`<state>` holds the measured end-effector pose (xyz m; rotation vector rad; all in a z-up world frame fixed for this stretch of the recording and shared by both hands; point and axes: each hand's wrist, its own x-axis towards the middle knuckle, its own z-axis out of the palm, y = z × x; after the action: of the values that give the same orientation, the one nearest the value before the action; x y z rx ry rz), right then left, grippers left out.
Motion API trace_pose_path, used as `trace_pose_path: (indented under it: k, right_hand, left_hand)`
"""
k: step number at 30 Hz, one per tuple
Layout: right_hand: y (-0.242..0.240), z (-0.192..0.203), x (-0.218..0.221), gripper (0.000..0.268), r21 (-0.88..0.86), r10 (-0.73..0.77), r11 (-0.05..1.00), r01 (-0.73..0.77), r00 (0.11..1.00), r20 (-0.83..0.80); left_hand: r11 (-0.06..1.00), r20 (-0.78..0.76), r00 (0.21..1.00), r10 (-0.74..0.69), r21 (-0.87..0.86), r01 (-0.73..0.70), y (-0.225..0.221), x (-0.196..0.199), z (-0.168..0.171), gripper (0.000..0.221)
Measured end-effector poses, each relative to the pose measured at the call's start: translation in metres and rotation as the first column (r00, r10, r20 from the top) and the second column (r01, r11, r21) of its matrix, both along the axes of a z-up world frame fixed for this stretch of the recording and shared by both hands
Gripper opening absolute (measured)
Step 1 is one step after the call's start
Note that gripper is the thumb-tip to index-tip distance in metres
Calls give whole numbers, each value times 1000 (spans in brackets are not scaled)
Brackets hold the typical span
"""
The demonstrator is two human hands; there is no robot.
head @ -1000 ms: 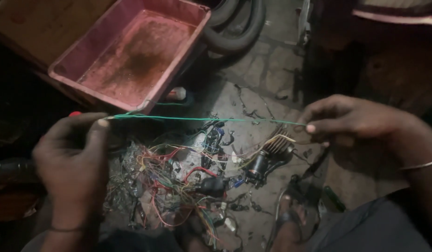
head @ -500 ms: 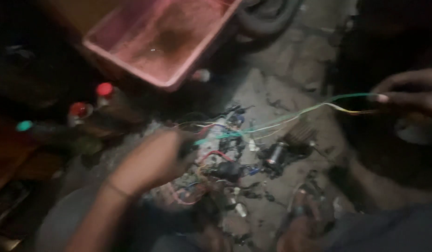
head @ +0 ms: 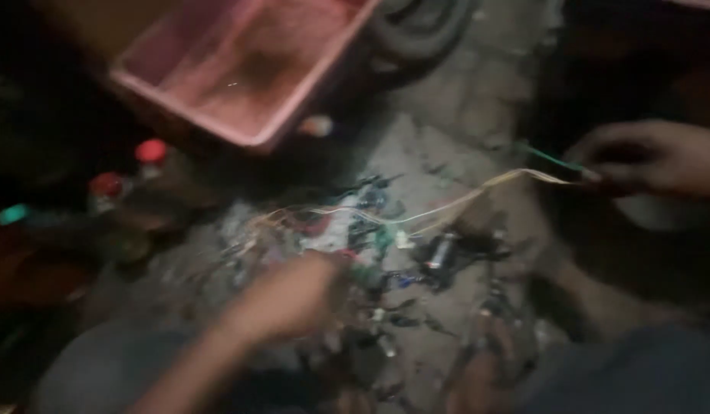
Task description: Sort and connect electrical wires for a motorcycle wiring harness.
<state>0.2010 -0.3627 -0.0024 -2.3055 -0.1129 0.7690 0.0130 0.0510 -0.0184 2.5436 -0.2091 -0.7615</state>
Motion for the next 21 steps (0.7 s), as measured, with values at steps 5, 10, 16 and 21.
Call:
trace_pose_path:
  k: [5, 10, 16, 21]
  right_hand:
    - [50, -56, 12, 34, -279, -84, 959, 50, 991, -109]
    - [70, -96, -6, 41, -329, -483, 864, 381, 813, -326]
    - [196, -117, -59, 50, -541, 775, 476, -693, 621, -114]
    - [229, -272, -39, 39, -300, 671, 739, -604, 699, 248]
  left_hand:
    - [914, 257, 895, -364, -83, 396, -66, -55, -85, 21]
    - [841, 309, 801, -513, -6, 541, -86, -71, -143, 16]
    - [721, -126, 716, -687, 3, 693, -99, -65, -168, 26]
    - [811, -128, 802, -584, -53, 583, -107, -86, -268, 25]
